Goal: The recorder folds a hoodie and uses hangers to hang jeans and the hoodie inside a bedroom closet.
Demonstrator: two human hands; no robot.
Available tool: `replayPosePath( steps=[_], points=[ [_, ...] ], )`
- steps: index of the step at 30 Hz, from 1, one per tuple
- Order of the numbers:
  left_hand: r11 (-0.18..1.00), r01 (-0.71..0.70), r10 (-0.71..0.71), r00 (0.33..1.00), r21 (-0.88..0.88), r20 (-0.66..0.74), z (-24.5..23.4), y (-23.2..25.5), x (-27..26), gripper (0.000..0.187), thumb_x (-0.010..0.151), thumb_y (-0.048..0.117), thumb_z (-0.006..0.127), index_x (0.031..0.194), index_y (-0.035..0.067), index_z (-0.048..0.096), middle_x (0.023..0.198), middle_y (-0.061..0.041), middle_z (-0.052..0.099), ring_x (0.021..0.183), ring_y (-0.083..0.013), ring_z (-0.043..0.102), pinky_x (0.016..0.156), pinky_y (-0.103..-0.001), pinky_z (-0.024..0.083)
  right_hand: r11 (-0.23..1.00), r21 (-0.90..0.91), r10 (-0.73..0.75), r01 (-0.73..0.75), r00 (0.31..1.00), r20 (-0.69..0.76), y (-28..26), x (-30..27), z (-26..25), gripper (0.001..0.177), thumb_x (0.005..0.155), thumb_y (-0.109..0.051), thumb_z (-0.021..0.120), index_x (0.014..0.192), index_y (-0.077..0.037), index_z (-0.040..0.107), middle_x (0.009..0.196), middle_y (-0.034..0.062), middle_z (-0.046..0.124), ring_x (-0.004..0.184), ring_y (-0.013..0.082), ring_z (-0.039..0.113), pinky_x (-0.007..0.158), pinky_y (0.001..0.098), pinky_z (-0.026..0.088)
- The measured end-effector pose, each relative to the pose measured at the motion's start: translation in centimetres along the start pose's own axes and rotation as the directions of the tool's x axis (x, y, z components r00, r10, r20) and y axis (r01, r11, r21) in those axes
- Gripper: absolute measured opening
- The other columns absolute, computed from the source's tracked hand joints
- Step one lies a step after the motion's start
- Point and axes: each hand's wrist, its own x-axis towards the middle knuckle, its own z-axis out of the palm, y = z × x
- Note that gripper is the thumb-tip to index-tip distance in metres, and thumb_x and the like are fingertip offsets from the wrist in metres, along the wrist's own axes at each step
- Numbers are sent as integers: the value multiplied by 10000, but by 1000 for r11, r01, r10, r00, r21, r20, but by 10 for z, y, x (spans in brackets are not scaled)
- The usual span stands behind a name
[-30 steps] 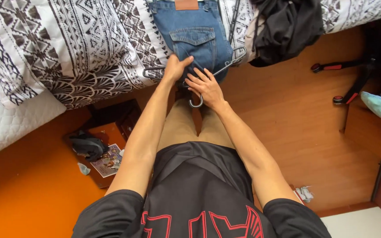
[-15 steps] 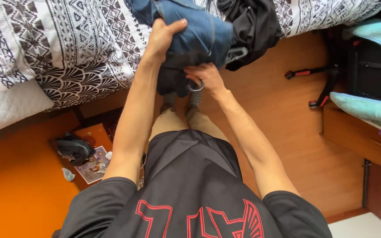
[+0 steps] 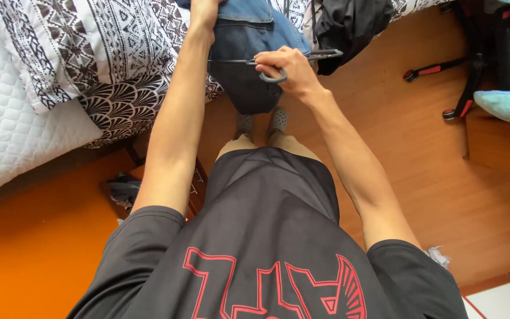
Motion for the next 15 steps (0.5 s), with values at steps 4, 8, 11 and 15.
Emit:
replayPosePath(
  steps=[4,8,11,15],
  points=[
    [808,-58,137,987,586,-90,35,-15,2,742,664,353,891,1214,-76,636,1226,-296,672,1123,-443,644,930,-511,524,978,132,160,-162,987,30,-29,6,-24,163,990,-200,754,1106,-91,787,973,111,762,871,313,698,769,415,549],
    [423,-605,423,790,674,444,71,49,-90,359,1005,312,640,1132,-22,674,1045,-246,698,984,-453,663,858,-498,511,957,173,224,-235,971,76,-50,4,-29,183,991,-195,715,1133,-89,766,964,165,729,866,336,712,749,414,551],
    [626,-654,201,661,424,723,87,70,-138,397,1146,351,451,1157,34,689,1086,-176,736,1014,-397,664,908,-480,503,930,75,353,-359,932,80,-92,-4,-41,172,982,-234,727,1023,-72,769,884,177,721,808,362,685,698,437,518],
    [346,-910,433,372,230,821,91,91,-173,375,1145,313,431,1174,2,639,1048,-195,707,935,-422,628,826,-513,488,828,120,552,-548,834,5,-128,-24,-61,151,944,-206,702,990,-84,778,839,182,704,765,352,681,682,436,509]
  ],
)
